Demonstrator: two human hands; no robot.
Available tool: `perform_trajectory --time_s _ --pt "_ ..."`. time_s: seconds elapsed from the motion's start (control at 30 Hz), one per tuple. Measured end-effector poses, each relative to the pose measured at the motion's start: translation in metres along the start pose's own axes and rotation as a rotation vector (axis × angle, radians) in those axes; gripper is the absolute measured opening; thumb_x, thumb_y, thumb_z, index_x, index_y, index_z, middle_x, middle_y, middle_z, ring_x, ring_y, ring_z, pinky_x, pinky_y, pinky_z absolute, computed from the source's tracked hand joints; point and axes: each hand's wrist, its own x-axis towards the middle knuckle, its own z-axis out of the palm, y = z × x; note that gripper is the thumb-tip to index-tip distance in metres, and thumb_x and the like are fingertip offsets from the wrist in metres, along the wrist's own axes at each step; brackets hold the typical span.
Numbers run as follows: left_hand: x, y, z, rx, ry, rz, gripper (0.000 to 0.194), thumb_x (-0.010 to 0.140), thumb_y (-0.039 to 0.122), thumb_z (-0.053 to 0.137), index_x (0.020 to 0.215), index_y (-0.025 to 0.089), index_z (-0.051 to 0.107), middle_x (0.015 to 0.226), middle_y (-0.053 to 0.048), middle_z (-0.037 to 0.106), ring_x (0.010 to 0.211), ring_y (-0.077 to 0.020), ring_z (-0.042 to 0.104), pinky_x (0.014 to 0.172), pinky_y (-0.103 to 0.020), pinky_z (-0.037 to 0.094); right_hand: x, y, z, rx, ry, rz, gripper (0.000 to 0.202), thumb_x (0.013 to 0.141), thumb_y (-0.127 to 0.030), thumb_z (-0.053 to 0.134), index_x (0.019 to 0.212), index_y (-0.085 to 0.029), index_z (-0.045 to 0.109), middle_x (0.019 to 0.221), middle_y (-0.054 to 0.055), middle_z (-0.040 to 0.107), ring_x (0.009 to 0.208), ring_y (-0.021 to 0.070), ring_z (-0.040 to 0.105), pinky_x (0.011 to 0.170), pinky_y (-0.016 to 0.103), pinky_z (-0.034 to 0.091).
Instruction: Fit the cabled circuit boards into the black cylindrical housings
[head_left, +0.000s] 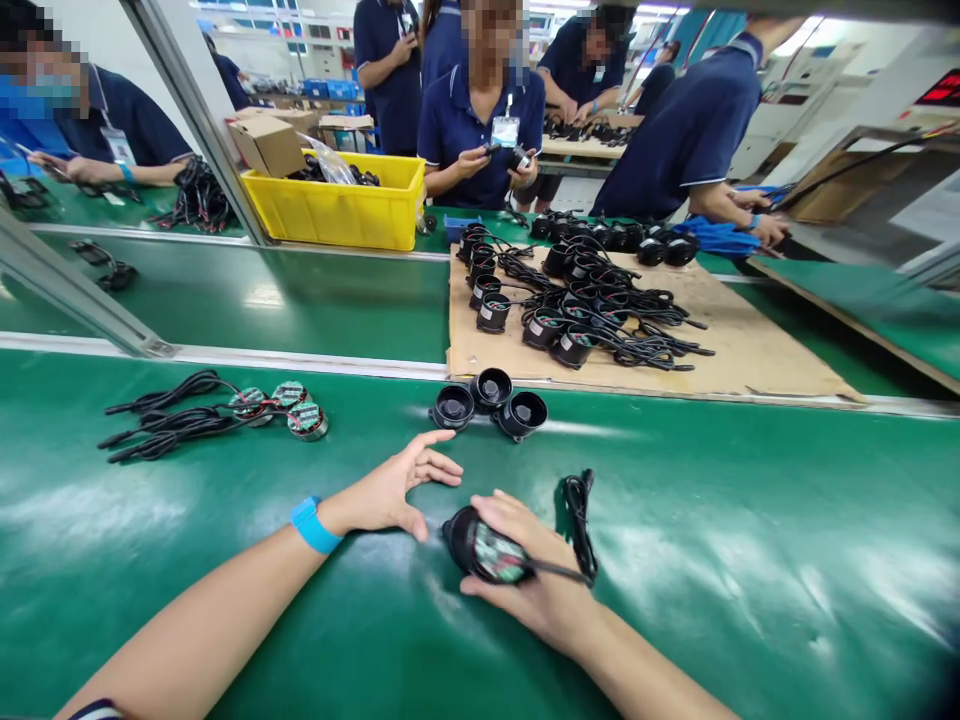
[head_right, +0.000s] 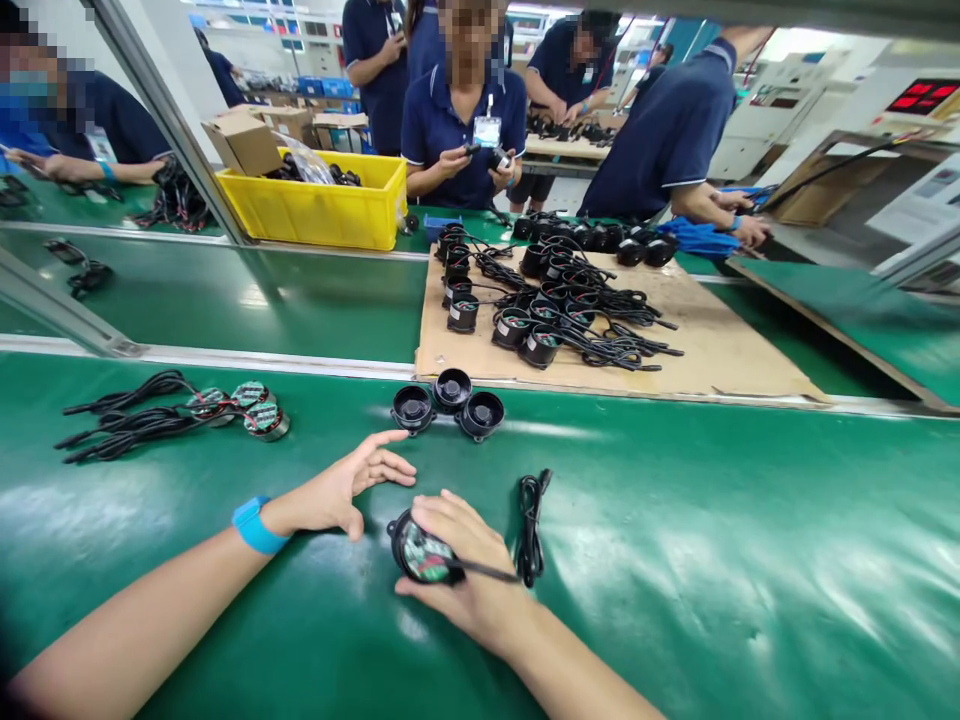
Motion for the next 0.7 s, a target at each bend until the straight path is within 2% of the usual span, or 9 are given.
perform_trajectory --time_s 0.1,0.23,0.3,0.4,0.47,0.53,0.6,0.67,0.7 --pt "-0.0004 0.0009 0.0006 0.002 0.005 0.003 0.125 0.049 0.062 0.093 0.152 0.029 0.030 0.131 -0.015 0.058 0.130 -0.0330 0.055 0.116 -0.055 0.029 0.0021 0.0027 0.0024 0.006 -0.131 0.047 0.080 0.077 -0.039 0.087 0.147 -0.033 0.048 0.129 0.005 0.072 0.121 0.0270 0.068 0.112 0.049 0.051" --pt "-0.0010 0.0004 0.0009 -0.013 0.006 -0.006 0.125 0.049 0.060 0.094 0.152 0.029 0.031 0.131 -0.015 0.058 0.128 -0.0335 0.056 0.115 -0.056 0.031 0.0018 0.0019 0.0041 0.036 0.040 -0.031 0.088 0.079 -0.034 0.086 0.152 -0.037 0.038 0.134 0.006 0.068 0.126 0.0273 0.064 0.116 0.054 0.044" --pt "-0.0011 -0.0010 0.0006 -0.009 0.009 0.007 0.125 0.049 0.059 0.095 0.152 0.029 0.032 0.130 -0.015 0.058 0.129 -0.0335 0.056 0.115 -0.055 0.031 0.0016 0.0020 0.0041 0.037 0.011 -0.060 0.087 0.081 -0.035 0.084 0.153 -0.037 0.036 0.134 0.006 0.068 0.125 0.0270 0.065 0.116 0.055 0.044" --pt "-0.0014 -0.0024 0.0000 -0.010 0.015 0.017 0.125 0.048 0.060 0.094 0.152 0.029 0.033 0.129 -0.014 0.059 0.127 -0.0334 0.056 0.115 -0.054 0.032 0.0022 0.0029 0.0036 -0.027 -0.096 -0.032 0.078 0.084 -0.040 0.081 0.151 -0.034 0.042 0.128 0.006 0.072 0.119 0.0254 0.069 0.115 0.053 0.046" --pt "-0.0015 -0.0023 -0.0001 -0.020 0.009 0.011 0.125 0.049 0.061 0.093 0.152 0.029 0.032 0.129 -0.015 0.058 0.126 -0.0334 0.057 0.114 -0.055 0.032 0.0027 0.0029 0.0039 -0.049 -0.023 -0.024 0.080 0.083 -0.041 0.081 0.151 -0.034 0.039 0.132 0.008 0.070 0.123 0.0271 0.066 0.117 0.056 0.043" --pt "-0.0012 -0.0013 0.0001 -0.024 -0.005 0.005 0.124 0.050 0.059 0.094 0.152 0.029 0.032 0.130 -0.015 0.058 0.127 -0.0329 0.057 0.115 -0.056 0.031 0.0034 0.0027 0.0049 -0.043 0.053 -0.014 0.091 0.082 -0.041 0.083 0.156 -0.035 0.030 0.136 0.009 0.067 0.126 0.0292 0.064 0.117 0.059 0.041" --pt "-0.0009 -0.0001 0.0005 -0.030 -0.001 0.013 0.123 0.050 0.059 0.094 0.152 0.028 0.032 0.129 -0.015 0.059 0.127 -0.0325 0.056 0.116 -0.055 0.031 0.0040 0.0026 0.0049 -0.029 -0.020 0.066 0.100 0.080 -0.044 0.084 0.159 -0.034 0.025 0.136 0.010 0.066 0.126 0.0306 0.064 0.116 0.059 0.043" --pt "-0.0007 0.0006 0.0006 -0.041 0.004 0.016 0.123 0.050 0.058 0.094 0.152 0.029 0.032 0.128 -0.014 0.059 0.127 -0.0324 0.057 0.115 -0.055 0.031 0.0039 0.0015 0.0020 -0.055 -0.115 0.208 0.095 0.078 -0.046 0.085 0.156 -0.033 0.033 0.133 0.008 0.069 0.129 0.0319 0.062 0.114 0.056 0.046" --pt "-0.0006 0.0005 0.0004 -0.047 0.007 0.015 0.123 0.050 0.058 0.094 0.152 0.029 0.031 0.128 -0.014 0.059 0.126 -0.0325 0.057 0.115 -0.055 0.032 0.0034 0.0005 -0.0007 -0.075 -0.108 0.268 0.089 0.077 -0.046 0.085 0.153 -0.032 0.039 0.132 0.007 0.069 0.132 0.0328 0.058 0.114 0.056 0.047"
